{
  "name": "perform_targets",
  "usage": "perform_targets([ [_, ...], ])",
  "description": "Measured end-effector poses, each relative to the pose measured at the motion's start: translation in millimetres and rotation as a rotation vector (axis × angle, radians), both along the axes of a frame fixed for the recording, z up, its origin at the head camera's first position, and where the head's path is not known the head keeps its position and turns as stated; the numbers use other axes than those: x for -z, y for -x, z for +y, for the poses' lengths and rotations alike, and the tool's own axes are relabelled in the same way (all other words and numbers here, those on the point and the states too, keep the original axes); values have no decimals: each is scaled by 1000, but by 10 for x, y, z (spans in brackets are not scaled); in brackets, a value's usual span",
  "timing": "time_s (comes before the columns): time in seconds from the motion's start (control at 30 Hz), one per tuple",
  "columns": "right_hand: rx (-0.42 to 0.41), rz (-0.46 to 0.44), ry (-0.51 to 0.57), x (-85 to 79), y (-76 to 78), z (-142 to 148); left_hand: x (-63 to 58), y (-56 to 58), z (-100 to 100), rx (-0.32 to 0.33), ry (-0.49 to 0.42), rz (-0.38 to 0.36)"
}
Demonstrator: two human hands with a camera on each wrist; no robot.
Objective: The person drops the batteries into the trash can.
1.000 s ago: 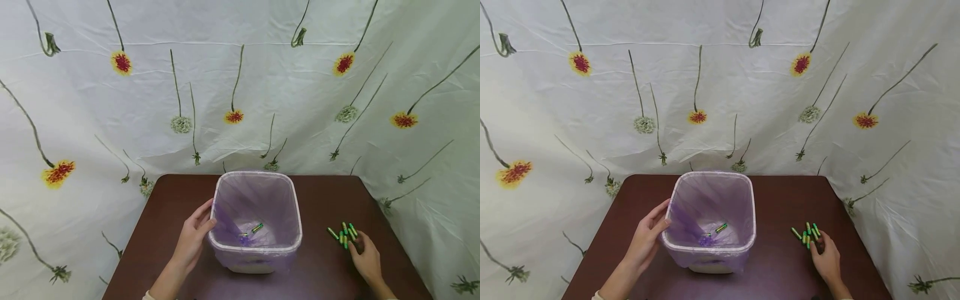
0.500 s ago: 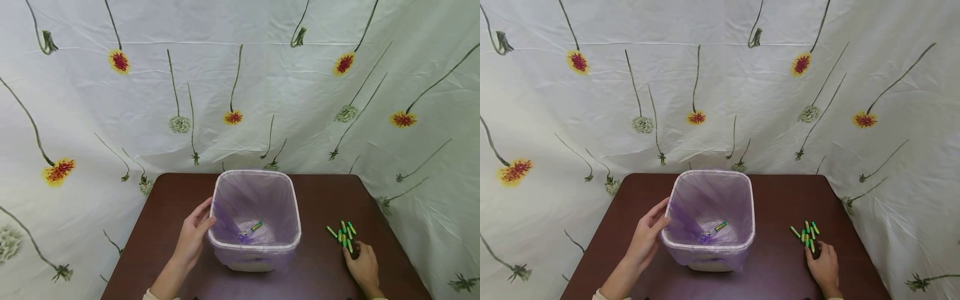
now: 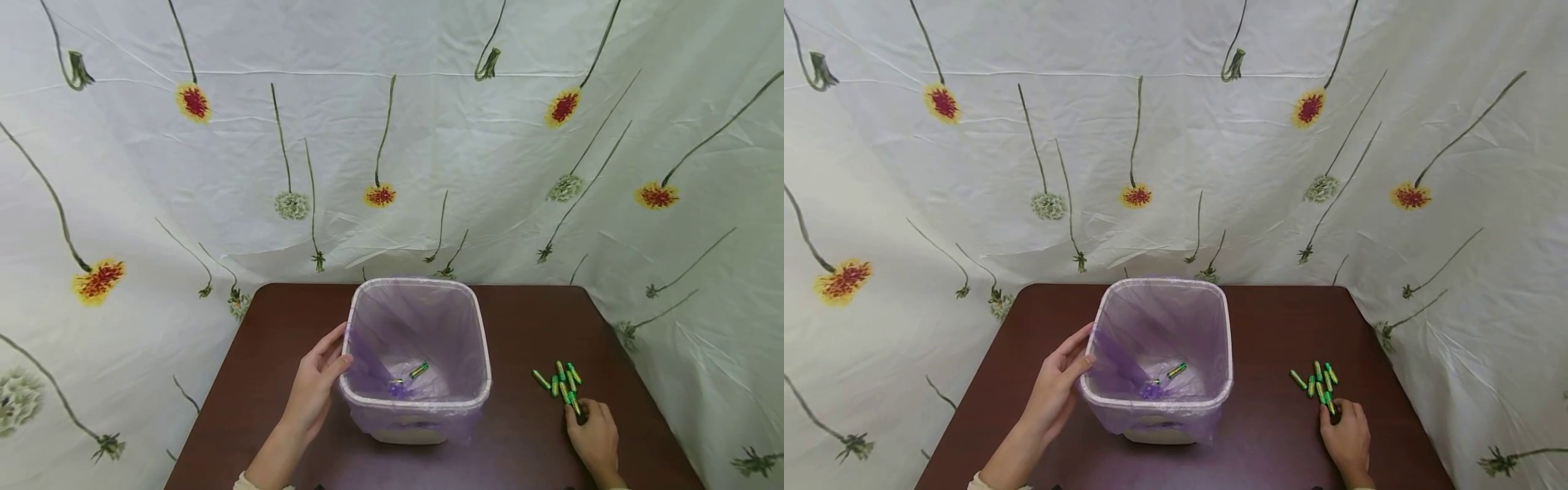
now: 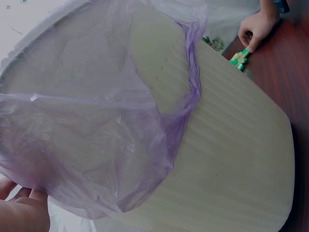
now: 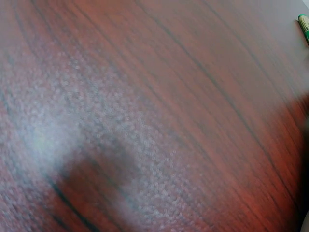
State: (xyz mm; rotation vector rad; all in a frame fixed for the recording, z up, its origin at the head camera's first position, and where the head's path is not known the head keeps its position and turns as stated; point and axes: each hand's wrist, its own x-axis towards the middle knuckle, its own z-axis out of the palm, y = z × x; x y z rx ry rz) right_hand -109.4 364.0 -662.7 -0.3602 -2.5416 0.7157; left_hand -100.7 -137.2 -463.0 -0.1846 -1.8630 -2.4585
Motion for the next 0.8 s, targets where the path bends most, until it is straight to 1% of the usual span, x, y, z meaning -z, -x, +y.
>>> perform_targets([
  [0.27,11,-13,20,12,4,12,-11,-10,-7,1,-4,-15],
  [0.47,24,-29,34,17,22,16,-27,-13,-7,1,-4,-13],
  [0.57,26,-21,45,12,29,19,-27,-13,-9,-1,-9,-12],
  [0.8,57,14,134,-38,15,45,-19,-12,-1,-2,-4,-16],
])
